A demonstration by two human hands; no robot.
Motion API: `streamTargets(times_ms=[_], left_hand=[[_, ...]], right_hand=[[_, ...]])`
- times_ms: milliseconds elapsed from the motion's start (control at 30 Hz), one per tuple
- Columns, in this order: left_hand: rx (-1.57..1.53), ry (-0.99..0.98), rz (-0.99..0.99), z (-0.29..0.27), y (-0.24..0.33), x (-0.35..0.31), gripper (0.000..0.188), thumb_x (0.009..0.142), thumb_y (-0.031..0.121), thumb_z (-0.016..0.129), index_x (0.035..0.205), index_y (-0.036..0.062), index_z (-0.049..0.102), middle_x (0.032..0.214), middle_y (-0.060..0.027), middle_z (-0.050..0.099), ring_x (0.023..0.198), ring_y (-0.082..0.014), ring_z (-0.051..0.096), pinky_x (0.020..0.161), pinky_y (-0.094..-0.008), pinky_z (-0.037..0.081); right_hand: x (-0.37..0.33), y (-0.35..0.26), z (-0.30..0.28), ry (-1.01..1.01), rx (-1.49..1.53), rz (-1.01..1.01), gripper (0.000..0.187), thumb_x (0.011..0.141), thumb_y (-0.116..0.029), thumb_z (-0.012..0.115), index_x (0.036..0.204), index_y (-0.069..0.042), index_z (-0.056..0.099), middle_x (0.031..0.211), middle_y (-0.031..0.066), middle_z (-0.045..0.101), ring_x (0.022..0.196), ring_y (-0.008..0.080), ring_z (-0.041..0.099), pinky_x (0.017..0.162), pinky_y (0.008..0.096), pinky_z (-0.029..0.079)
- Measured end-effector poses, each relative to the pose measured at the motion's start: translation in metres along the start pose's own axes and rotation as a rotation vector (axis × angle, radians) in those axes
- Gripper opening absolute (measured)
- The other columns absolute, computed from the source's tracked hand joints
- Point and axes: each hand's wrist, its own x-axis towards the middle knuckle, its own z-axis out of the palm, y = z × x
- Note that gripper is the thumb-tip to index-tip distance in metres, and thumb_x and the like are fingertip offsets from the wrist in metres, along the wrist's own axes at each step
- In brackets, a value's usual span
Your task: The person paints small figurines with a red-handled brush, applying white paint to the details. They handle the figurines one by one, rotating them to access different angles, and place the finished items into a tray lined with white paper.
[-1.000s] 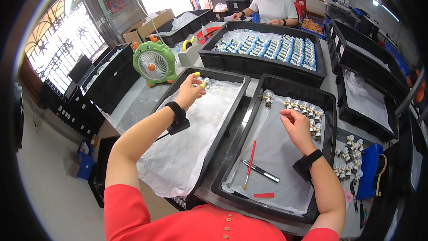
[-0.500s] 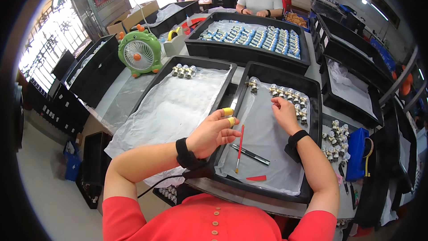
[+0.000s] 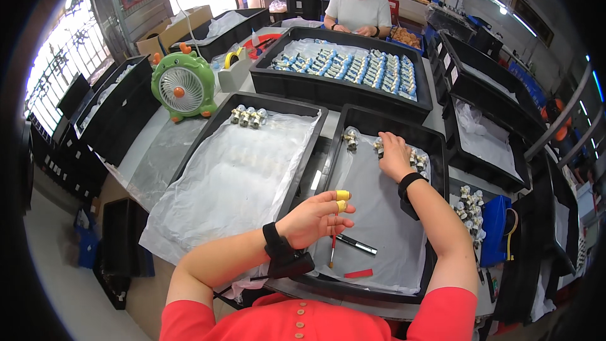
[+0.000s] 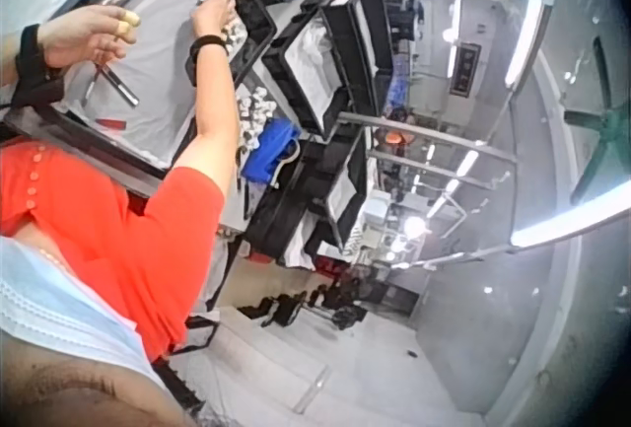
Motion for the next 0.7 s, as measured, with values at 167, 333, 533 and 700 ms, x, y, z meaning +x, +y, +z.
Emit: streamTargets(times_ms=[167, 333, 533, 700], left_hand=[[0.017, -0.049, -0.013, -0.004, 0.002, 0.001, 0.036, 0.092, 0.018, 0.054, 0.124, 0.008, 0.042, 0.111, -0.0048, 0.053, 0.091, -0.0141, 0.059, 0.08, -0.0279, 0.047], [0.06, 0.01, 0.051, -0.009, -0.003, 0.005, 0.045, 0.09, 0.015, 0.055, 0.13, 0.0071, 0.038, 0.118, -0.0067, 0.049, 0.099, -0.0159, 0.057, 0.085, -0.0289, 0.045], [0.173, 0.158, 0.34, -0.001, -0.003, 0.003, 0.065, 0.087, 0.01, 0.056, 0.143, 0.0069, 0.022, 0.137, -0.0106, 0.035, 0.115, -0.0184, 0.048, 0.092, -0.0293, 0.041], [0.112, 0.046, 0.461, 0.002, -0.001, 0.003, 0.071, 0.084, 0.002, 0.06, 0.143, 0.0051, 0.022, 0.138, -0.0118, 0.034, 0.119, -0.0206, 0.046, 0.099, -0.0322, 0.039]], right_hand=[[0.019, 0.006, 0.01, -0.137, -0.125, -0.025, 0.065, 0.064, -0.001, 0.059, 0.127, -0.012, 0.048, 0.125, 0.0079, 0.049, 0.121, 0.0294, 0.04, 0.097, 0.0533, 0.027], [-0.002, -0.027, -0.026, 0.026, 0.144, -0.162, 0.065, 0.061, -0.006, 0.063, 0.124, -0.01, 0.048, 0.116, 0.0093, 0.052, 0.114, 0.0281, 0.045, 0.097, 0.0437, 0.031], [-0.066, -0.104, -0.095, -0.011, 0.591, -0.271, 0.066, 0.065, -0.006, 0.069, 0.127, -0.005, 0.044, 0.12, 0.0117, 0.051, 0.113, 0.0272, 0.049, 0.097, 0.0363, 0.037], [-0.092, -0.116, -0.094, -0.019, 0.695, -0.288, 0.074, 0.065, -0.006, 0.075, 0.131, -0.006, 0.04, 0.122, 0.0113, 0.05, 0.114, 0.0278, 0.048, 0.097, 0.0363, 0.037]])
